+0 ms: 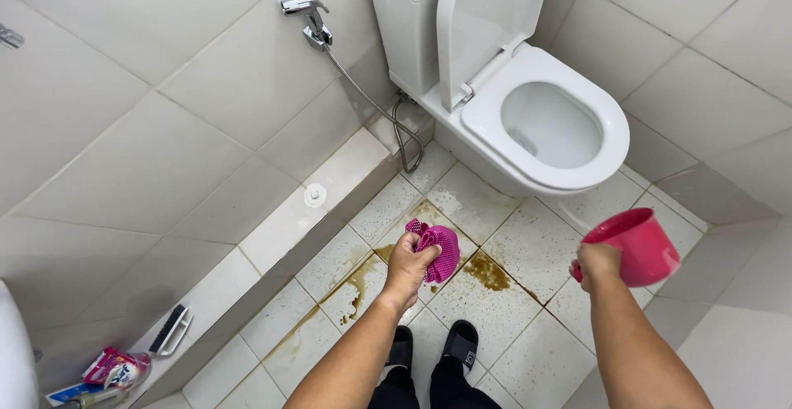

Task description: The person mops the bathroom floor with a mop and bucket, then adds detergent to the bucket and pours the soapy water onto the floor and into the toilet. They use a pink cup to scoop and pour water, and a pink cloth to wipe the floor and toilet area.

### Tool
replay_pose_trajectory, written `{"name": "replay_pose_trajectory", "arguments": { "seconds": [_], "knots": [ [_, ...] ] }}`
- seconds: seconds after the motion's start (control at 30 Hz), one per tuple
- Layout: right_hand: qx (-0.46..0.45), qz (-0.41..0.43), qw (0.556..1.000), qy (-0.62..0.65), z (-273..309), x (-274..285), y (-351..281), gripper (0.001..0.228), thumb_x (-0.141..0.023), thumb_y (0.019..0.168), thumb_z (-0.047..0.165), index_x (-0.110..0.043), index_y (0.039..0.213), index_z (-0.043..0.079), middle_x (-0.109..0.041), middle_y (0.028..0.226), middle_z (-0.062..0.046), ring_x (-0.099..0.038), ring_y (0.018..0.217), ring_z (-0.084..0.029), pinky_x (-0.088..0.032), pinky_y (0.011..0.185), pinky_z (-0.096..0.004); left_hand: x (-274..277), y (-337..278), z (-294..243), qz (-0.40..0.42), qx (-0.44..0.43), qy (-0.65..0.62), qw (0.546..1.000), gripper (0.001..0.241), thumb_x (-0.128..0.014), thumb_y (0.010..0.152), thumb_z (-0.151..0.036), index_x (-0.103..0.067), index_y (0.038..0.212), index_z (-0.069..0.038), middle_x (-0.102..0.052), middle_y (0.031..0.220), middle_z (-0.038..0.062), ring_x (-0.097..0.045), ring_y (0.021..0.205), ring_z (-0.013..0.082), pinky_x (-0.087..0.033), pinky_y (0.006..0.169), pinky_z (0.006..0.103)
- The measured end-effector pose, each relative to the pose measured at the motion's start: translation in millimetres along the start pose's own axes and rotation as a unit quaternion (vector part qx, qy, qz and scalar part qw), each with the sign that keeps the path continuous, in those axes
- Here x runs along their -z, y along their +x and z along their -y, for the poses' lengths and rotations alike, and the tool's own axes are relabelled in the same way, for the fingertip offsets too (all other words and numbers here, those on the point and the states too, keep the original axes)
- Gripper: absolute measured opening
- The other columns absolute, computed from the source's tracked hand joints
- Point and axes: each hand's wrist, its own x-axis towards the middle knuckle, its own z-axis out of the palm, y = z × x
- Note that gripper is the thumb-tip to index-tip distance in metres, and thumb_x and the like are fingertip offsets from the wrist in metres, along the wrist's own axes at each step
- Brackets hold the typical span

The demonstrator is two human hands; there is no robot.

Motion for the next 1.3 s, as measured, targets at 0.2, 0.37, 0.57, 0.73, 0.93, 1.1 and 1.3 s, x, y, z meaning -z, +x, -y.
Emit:
{"name": "replay_pose_trajectory", "arguments": {
  "seconds": [0.2,0.37,0.57,0.73,0.93,1.1,1.3],
  "knots": [
    [0.012,-0.008,0.999,-0.031,-58,25,4,0.049,-0.053,0.094,-0.008,-0.032,0.139,-0.015,-0.057,0.095,-0.019,-0.057,0.069,-0.019,-0.053,0.054,-0.031,13,-7,7,-0.005,-0.013,-0.01,1.0,0.019,-0.069,0.089,-0.004,-0.061,0.106,-0.003,-0.07,0.101,0.011,-0.072,0.094,0.0181,-0.062,0.088,0.0325],
    [0.008,0.109,0.985,-0.135,-85,24,11,0.038,-0.051,0.096,-0.001,-0.057,0.13,-0.017,-0.059,0.083,-0.014,-0.057,0.064,-0.018,-0.049,0.05,-0.032,18,-12,6,-0.008,-0.002,-0.026,1.0,0.019,-0.068,0.089,-0.004,-0.06,0.107,-0.004,-0.07,0.103,0.012,-0.072,0.096,0.0184,-0.062,0.089,0.0323],
    [0.114,0.026,0.946,-0.304,-15,13,-67,0.048,-0.049,0.096,-0.007,-0.039,0.143,-0.009,-0.065,0.1,-0.026,-0.069,0.083,-0.035,-0.057,0.066,-0.046,31,-13,20,-0.028,-0.007,-0.007,1.0,0.018,-0.068,0.09,-0.005,-0.059,0.105,-0.004,-0.071,0.104,0.012,-0.073,0.097,0.0176,-0.062,0.089,0.0308],
    [0.131,-0.045,0.95,-0.28,25,22,-124,0.076,-0.05,0.093,-0.006,-0.012,0.159,-0.005,-0.031,0.151,-0.033,-0.05,0.134,-0.045,-0.041,0.116,-0.046,44,-13,34,-0.071,-0.032,-0.031,0.996,0.02,-0.07,0.086,-0.002,-0.059,0.103,-0.004,-0.069,0.098,0.01,-0.071,0.088,0.0169,-0.061,0.081,0.032],
    [0.141,0.024,0.953,-0.269,-11,13,-90,0.067,-0.049,0.095,-0.006,-0.019,0.155,-0.004,-0.062,0.1,-0.028,-0.063,0.075,-0.035,-0.052,0.063,-0.047,56,-26,43,-0.099,-0.046,-0.049,0.993,0.019,-0.069,0.085,0.001,-0.057,0.098,-0.005,-0.066,0.093,0.007,-0.067,0.084,0.0141,-0.059,0.078,0.0297],
    [0.121,0.17,0.95,-0.231,-62,-31,-92,0.037,-0.056,0.096,0.0,-0.042,0.129,-0.002,-0.057,0.084,-0.018,-0.052,0.055,-0.021,-0.046,0.047,-0.035,73,-50,43,-0.117,-0.093,-0.093,0.984,0.022,-0.068,0.082,0.006,-0.054,0.092,-0.008,-0.062,0.089,0.003,-0.063,0.081,0.0121,-0.057,0.075,0.0283],
    [0.076,0.373,0.917,-0.123,-91,-98,-125,0.037,-0.053,0.095,-0.001,-0.044,0.13,-0.006,-0.062,0.092,-0.019,-0.061,0.069,-0.024,-0.053,0.058,-0.036,110,-95,38,-0.139,-0.152,-0.107,0.973,0.024,-0.069,0.081,0.007,-0.052,0.087,-0.01,-0.059,0.088,-0.002,-0.06,0.082,0.0084,-0.056,0.074,0.0256]
  ]
}}
